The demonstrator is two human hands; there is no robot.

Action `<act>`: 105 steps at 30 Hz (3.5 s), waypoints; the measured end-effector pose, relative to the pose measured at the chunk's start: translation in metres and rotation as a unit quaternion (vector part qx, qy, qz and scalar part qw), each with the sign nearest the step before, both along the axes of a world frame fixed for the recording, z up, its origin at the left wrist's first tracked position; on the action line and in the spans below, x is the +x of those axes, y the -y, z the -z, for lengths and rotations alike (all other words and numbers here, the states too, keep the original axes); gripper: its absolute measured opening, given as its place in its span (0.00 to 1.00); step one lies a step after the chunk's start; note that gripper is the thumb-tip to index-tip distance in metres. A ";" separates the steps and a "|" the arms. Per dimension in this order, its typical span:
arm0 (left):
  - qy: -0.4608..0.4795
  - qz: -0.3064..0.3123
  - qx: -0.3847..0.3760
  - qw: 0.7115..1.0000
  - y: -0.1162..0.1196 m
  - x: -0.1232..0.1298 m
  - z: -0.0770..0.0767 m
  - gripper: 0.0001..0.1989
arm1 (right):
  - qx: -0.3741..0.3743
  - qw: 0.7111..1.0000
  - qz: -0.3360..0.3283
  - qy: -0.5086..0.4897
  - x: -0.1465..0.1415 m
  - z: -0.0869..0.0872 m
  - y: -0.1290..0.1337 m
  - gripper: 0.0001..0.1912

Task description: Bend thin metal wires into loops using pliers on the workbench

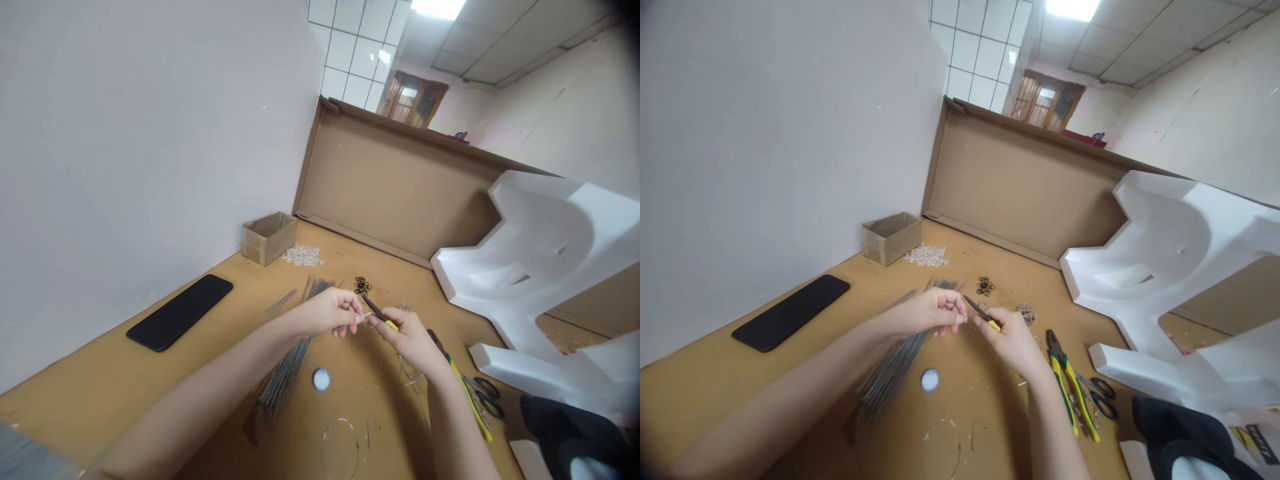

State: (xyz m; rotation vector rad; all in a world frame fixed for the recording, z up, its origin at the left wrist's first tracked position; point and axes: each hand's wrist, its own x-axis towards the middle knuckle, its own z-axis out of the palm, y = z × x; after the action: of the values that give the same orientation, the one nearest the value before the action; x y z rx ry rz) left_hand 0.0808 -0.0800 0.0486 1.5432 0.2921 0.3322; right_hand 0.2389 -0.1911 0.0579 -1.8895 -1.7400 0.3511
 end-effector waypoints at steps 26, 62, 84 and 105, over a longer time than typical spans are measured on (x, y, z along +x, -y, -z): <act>0.057 -0.089 0.065 0.992 0.008 0.006 -0.004 0.03 | 0.066 0.992 0.055 0.097 -0.007 0.005 -0.002 0.12; 0.109 -0.140 0.252 0.951 0.021 -0.002 -0.007 0.07 | 0.050 0.985 -0.021 -0.166 -0.026 0.000 0.001 0.15; 0.083 -0.055 0.129 0.987 0.013 -0.006 -0.015 0.03 | 0.014 0.998 -0.031 -0.057 -0.021 -0.008 0.008 0.16; 0.077 -0.175 0.157 0.969 0.017 0.007 0.006 0.06 | 0.185 0.913 0.202 0.301 -0.027 0.021 -0.007 0.09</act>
State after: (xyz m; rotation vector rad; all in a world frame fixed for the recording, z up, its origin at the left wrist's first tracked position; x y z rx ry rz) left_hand 0.0882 -0.0975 0.0429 1.7638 0.4039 0.8050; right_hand 0.2119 -0.1840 0.0369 -2.1150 -1.5402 -0.7421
